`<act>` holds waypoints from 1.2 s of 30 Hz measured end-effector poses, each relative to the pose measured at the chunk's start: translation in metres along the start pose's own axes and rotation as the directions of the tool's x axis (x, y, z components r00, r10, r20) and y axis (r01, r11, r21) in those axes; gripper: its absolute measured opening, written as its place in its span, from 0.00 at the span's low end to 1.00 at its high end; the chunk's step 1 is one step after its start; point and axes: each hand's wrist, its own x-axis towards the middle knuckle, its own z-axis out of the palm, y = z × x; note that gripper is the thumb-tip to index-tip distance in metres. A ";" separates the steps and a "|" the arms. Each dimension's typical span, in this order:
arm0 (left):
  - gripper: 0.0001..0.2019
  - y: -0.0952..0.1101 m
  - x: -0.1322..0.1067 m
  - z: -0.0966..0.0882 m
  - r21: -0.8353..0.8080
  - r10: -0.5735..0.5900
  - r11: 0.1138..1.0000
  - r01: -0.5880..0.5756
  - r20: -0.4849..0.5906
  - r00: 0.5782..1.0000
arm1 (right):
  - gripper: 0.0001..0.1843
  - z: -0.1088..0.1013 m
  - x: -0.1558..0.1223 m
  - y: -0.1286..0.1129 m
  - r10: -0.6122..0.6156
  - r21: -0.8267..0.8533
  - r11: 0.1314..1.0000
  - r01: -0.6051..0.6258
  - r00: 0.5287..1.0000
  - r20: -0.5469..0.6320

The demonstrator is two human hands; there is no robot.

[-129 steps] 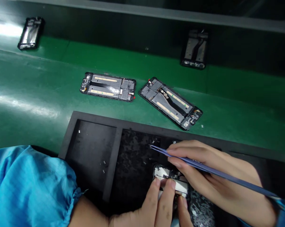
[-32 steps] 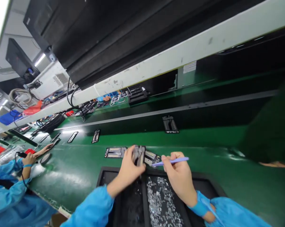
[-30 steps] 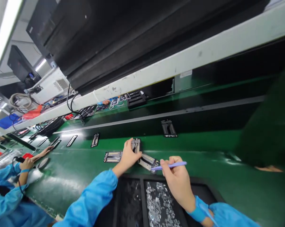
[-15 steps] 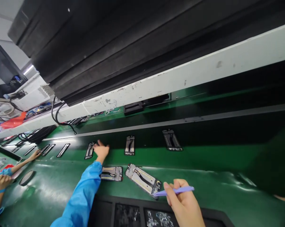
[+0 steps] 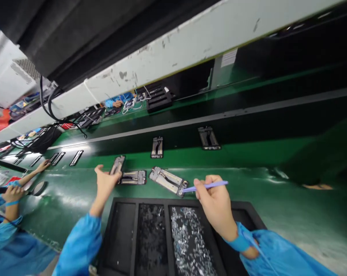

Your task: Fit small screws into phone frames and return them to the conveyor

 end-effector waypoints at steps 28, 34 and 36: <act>0.19 0.019 -0.084 0.076 -0.384 0.793 0.345 -0.856 0.607 0.047 | 0.09 0.011 -0.043 0.007 -0.080 -0.461 0.855 0.240 0.938 0.338; 0.17 0.013 -0.081 0.089 -0.468 0.842 0.315 -0.826 0.539 0.016 | 0.09 0.009 -0.044 0.007 -0.122 -0.421 0.856 0.300 0.909 0.398; 0.17 0.012 -0.081 0.092 -0.480 0.858 0.306 -0.822 0.514 0.018 | 0.09 0.010 -0.042 0.006 -0.138 -0.422 0.856 0.297 0.920 0.366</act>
